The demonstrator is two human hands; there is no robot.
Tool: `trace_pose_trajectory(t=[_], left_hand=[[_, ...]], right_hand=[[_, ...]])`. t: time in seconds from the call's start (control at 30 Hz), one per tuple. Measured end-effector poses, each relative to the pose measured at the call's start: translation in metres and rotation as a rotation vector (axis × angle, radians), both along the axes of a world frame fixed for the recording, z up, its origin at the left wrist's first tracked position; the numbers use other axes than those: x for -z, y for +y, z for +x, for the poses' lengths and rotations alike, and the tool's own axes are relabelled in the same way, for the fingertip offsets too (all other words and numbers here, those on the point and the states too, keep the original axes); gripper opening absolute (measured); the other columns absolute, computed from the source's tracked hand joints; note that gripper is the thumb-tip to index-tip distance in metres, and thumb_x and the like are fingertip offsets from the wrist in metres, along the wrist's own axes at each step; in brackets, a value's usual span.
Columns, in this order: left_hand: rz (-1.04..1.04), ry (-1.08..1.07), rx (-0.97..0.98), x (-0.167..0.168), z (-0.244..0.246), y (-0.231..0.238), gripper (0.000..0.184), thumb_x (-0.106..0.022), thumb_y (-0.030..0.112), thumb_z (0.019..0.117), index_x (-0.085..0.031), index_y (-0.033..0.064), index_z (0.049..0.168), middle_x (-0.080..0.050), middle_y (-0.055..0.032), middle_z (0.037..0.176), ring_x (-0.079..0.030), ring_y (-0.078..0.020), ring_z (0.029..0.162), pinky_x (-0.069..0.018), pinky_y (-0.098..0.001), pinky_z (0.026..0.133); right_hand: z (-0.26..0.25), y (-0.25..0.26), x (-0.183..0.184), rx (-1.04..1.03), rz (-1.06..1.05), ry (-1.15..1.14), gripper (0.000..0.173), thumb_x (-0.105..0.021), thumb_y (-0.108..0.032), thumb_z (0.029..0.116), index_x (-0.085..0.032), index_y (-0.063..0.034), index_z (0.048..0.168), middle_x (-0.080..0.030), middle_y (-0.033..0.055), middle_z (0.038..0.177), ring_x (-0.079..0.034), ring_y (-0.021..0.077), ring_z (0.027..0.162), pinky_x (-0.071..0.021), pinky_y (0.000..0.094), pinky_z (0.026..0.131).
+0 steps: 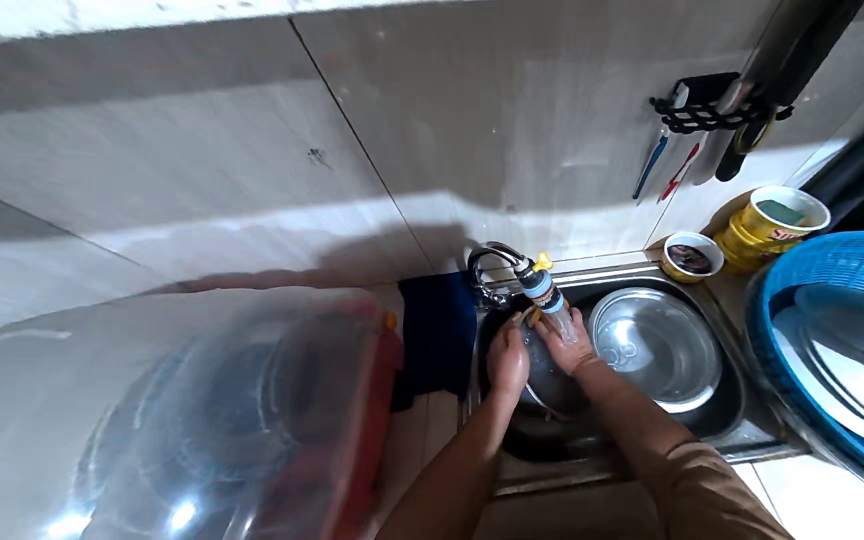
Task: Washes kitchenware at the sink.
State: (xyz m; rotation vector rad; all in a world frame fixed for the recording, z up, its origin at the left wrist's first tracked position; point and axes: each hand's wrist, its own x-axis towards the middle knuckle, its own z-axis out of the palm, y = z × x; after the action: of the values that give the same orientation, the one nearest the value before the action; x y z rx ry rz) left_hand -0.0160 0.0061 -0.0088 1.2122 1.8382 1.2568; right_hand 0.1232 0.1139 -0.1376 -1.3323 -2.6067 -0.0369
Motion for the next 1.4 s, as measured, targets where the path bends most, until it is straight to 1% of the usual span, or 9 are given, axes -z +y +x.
trace_pose_trajectory(t=[0.27, 0.43, 0.53, 0.77, 0.97, 1.07, 1.17, 1.27, 1.4], left_hand=[[0.004, -0.060, 0.009, -0.001, -0.009, -0.001, 0.049, -0.026, 0.029, 0.1103, -0.068, 0.0183, 0.135, -0.065, 0.0017, 0.139, -0.055, -0.0101, 0.133, -0.0416, -0.0354, 0.116], [0.052, -0.144, 0.008, 0.003, -0.011, -0.008, 0.051, -0.024, 0.027, 0.1107, -0.066, 0.0157, 0.136, -0.065, 0.0003, 0.139, -0.056, -0.0104, 0.132, -0.0428, -0.0356, 0.115], [0.031, -0.177, -0.021, 0.001, -0.009, -0.011, 0.051, -0.024, 0.029, 0.1106, -0.066, 0.0175, 0.136, -0.065, 0.0012, 0.139, -0.057, -0.0108, 0.131, -0.0451, -0.0378, 0.113], [0.020, -0.021, 0.018, 0.001, 0.003, -0.012, 0.049, -0.027, 0.031, 0.1103, -0.066, 0.0210, 0.137, -0.065, 0.0045, 0.138, -0.057, -0.0097, 0.130, -0.0446, -0.0387, 0.114], [0.044, 0.087, 0.089, -0.036, 0.009, -0.018, 0.047, -0.029, 0.023, 0.1109, -0.066, 0.0072, 0.135, -0.065, -0.0096, 0.138, -0.056, -0.0197, 0.133, -0.0409, -0.0420, 0.116], [0.027, 0.034, 0.065, -0.066, 0.022, -0.025, 0.045, -0.030, 0.016, 0.1107, -0.064, -0.0023, 0.132, -0.063, -0.0184, 0.137, -0.055, -0.0254, 0.134, -0.0392, -0.0429, 0.117], [-0.012, -0.084, 0.015, -0.079, 0.029, -0.028, 0.044, -0.031, 0.018, 0.1112, -0.062, -0.0051, 0.132, -0.062, -0.0200, 0.136, -0.057, -0.0242, 0.130, -0.0419, -0.0425, 0.113], [-0.014, -0.266, -0.001, -0.076, 0.027, -0.025, 0.046, -0.029, 0.022, 0.1102, -0.058, -0.0029, 0.135, -0.065, -0.0158, 0.130, -0.063, -0.0190, 0.118, -0.0503, -0.0408, 0.104], [0.017, -0.413, -0.030, -0.076, 0.031, -0.024, 0.052, -0.016, 0.028, 0.1105, -0.055, -0.0009, 0.130, -0.065, -0.0071, 0.109, -0.064, -0.0102, 0.095, -0.0542, -0.0339, 0.089]], right_hand=[[-0.002, -0.076, 0.002, 0.083, -0.608, -0.166, 0.053, -0.060, -0.031, 0.0953, -0.056, 0.0027, 0.136, -0.054, 0.0290, 0.141, -0.057, 0.0503, 0.125, -0.0494, 0.0706, 0.098], [-0.021, -0.100, -0.058, -0.084, -1.116, 0.204, 0.044, -0.063, -0.043, 0.0974, -0.067, -0.0076, 0.122, -0.071, 0.0156, 0.115, -0.069, 0.0305, 0.108, -0.0540, 0.0578, 0.096], [-0.037, -0.094, -0.044, -0.195, -0.923, 0.588, 0.023, -0.074, -0.025, 0.0896, -0.076, -0.0133, 0.109, -0.076, 0.0031, 0.104, -0.071, 0.0144, 0.097, -0.0589, 0.0435, 0.092], [-0.036, -0.035, -0.018, -0.170, -0.348, 0.032, 0.028, -0.056, -0.016, 0.0971, -0.069, -0.0092, 0.122, -0.063, 0.0102, 0.137, -0.053, 0.0332, 0.134, -0.0426, 0.0615, 0.111], [0.004, -0.086, -0.071, 0.046, -0.691, 0.017, 0.049, -0.057, -0.020, 0.1021, -0.051, 0.0001, 0.146, -0.047, 0.0243, 0.153, -0.042, 0.0439, 0.144, -0.0316, 0.0640, 0.118], [0.010, -0.124, -0.121, 0.008, -0.863, 0.045, 0.045, -0.061, -0.027, 0.1022, -0.060, 0.0040, 0.135, -0.059, 0.0279, 0.140, -0.052, 0.0466, 0.134, -0.0397, 0.0664, 0.111], [0.005, -0.141, -0.160, -0.091, -1.124, 0.256, 0.043, -0.048, -0.026, 0.1091, -0.058, 0.0060, 0.137, -0.059, 0.0275, 0.138, -0.055, 0.0402, 0.132, -0.0403, 0.0582, 0.112], [-0.003, -0.143, -0.190, 0.100, -1.367, 0.938, 0.036, -0.046, -0.017, 0.1076, -0.059, 0.0079, 0.129, -0.064, 0.0232, 0.123, -0.062, 0.0274, 0.113, -0.0485, 0.0469, 0.100], [-0.025, -0.120, -0.174, 0.088, -1.085, 1.573, 0.016, -0.056, -0.005, 0.1006, -0.058, 0.0043, 0.113, -0.062, 0.0110, 0.100, -0.060, 0.0146, 0.089, -0.0533, 0.0355, 0.082]])
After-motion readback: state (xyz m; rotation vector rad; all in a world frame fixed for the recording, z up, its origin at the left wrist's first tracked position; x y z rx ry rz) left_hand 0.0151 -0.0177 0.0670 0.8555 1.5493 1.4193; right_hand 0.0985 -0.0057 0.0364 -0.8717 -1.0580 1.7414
